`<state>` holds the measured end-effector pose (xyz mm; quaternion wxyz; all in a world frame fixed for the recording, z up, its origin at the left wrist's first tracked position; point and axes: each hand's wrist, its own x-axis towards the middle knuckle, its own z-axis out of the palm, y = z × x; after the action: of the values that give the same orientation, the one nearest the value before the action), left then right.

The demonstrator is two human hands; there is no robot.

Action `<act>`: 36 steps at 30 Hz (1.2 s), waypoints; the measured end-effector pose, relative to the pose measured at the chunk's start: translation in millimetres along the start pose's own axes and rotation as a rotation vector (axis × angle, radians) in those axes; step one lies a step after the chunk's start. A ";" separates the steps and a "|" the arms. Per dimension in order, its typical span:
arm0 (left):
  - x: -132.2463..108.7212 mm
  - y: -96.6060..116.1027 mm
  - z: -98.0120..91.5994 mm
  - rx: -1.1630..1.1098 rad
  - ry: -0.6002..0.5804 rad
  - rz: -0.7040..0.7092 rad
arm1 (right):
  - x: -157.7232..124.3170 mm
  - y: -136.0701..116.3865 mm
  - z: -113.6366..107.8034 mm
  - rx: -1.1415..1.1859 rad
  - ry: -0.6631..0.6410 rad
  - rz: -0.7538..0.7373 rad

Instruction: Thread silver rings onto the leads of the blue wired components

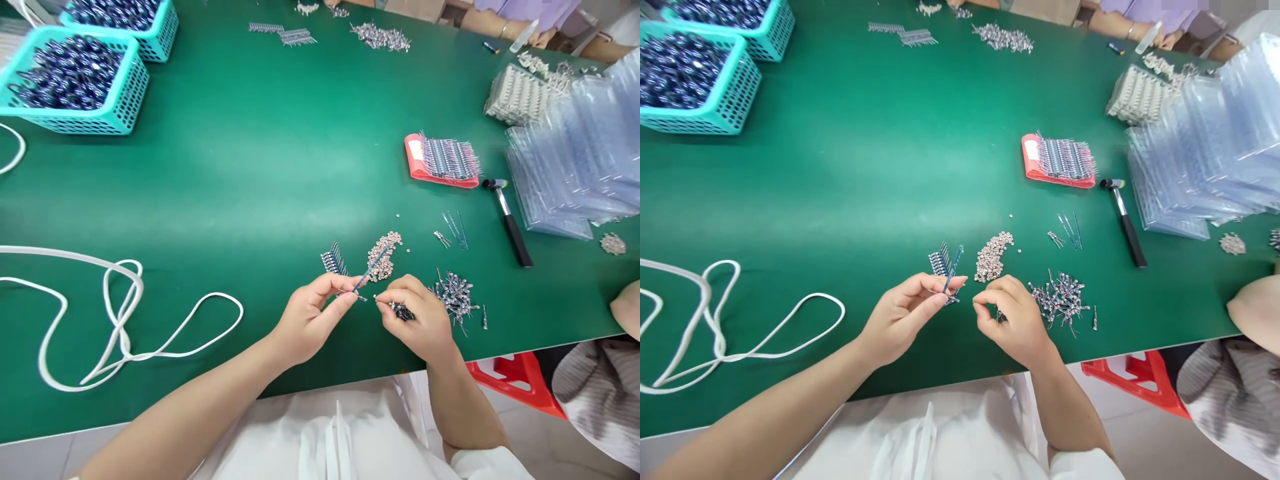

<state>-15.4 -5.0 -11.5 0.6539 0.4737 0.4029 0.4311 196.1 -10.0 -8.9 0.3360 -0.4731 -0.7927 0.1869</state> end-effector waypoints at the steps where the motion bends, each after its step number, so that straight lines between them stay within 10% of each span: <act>1: -1.9 -0.7 0.9 0.019 -0.027 0.030 | 0.1 -3.6 -0.6 0.021 0.014 -0.005; 15: -13.5 -6.7 9.1 0.054 -0.126 0.189 | -2.3 -11.9 6.3 -0.003 0.199 0.018; 36: -11.5 0.4 12.1 -0.219 -0.059 -0.113 | -1.3 -12.8 10.3 -0.044 0.250 -0.048</act>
<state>-7.6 -19.0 -7.0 0.7366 0.3883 0.3599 0.4209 181.3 -17.1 -8.7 0.4261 -0.4806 -0.7598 0.1011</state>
